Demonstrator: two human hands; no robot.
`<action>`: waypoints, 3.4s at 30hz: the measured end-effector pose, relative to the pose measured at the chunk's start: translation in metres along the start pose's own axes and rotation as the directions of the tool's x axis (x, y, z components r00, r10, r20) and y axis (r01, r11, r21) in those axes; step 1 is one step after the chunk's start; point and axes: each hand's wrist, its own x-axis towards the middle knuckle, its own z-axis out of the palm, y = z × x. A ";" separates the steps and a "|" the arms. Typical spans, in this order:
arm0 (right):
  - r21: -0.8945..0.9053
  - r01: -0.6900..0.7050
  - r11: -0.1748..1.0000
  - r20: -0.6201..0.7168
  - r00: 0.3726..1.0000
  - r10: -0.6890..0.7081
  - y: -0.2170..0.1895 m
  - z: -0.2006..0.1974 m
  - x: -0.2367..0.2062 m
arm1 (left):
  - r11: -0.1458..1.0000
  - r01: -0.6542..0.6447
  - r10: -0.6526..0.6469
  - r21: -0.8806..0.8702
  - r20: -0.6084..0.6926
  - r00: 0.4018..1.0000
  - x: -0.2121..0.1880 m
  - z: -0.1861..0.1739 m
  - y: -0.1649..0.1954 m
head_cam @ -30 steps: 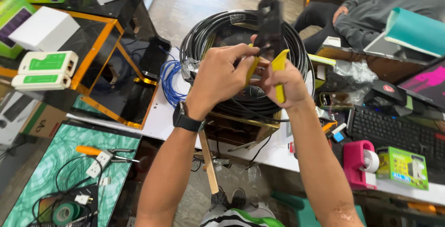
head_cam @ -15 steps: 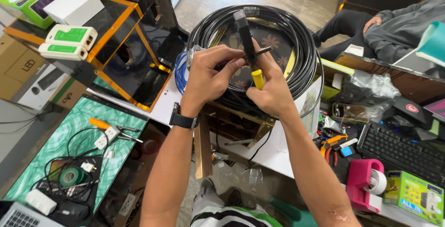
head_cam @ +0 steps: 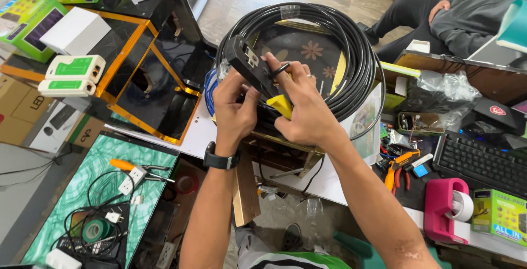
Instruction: The person handles a coiled black network cable on the work counter, picks up an RJ45 connector, strips the cable end with wire strippers, untwists and arranges the exposed colored wires, trims them, inserts the wires into the connector, and squeezes the connector with yellow-handled crimping pliers.
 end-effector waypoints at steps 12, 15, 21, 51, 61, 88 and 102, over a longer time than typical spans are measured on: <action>-0.053 -0.059 0.997 -0.045 0.997 0.056 -0.006 0.007 0.001 | 0.999 -0.043 0.043 -0.002 0.107 0.993 0.004 -0.009 0.003; -0.064 -0.091 0.994 -0.017 0.996 0.090 -0.004 0.007 0.004 | 0.998 -0.019 0.015 0.053 0.068 0.998 0.008 -0.004 0.004; -0.014 -0.085 0.996 0.010 0.996 0.085 -0.003 0.009 0.011 | 0.989 0.151 -0.151 -0.002 0.042 0.988 0.007 -0.004 0.004; -0.191 -0.190 0.963 -0.023 0.982 0.189 -0.060 0.019 0.057 | 0.946 0.190 -0.140 -0.264 0.196 0.970 0.032 -0.066 0.011; -0.330 -0.213 0.920 -0.068 0.977 0.202 -0.073 0.044 0.054 | 0.966 0.042 0.015 -0.256 0.215 0.976 0.032 -0.094 0.007; -0.427 0.611 0.666 0.358 0.791 -0.496 -0.080 0.031 0.128 | 0.918 0.034 0.165 -0.396 0.458 0.873 0.054 -0.164 0.002; -0.321 0.542 0.777 0.357 0.829 -0.431 -0.056 0.030 0.127 | 0.906 0.149 0.125 -0.396 0.586 0.800 0.064 -0.162 -0.004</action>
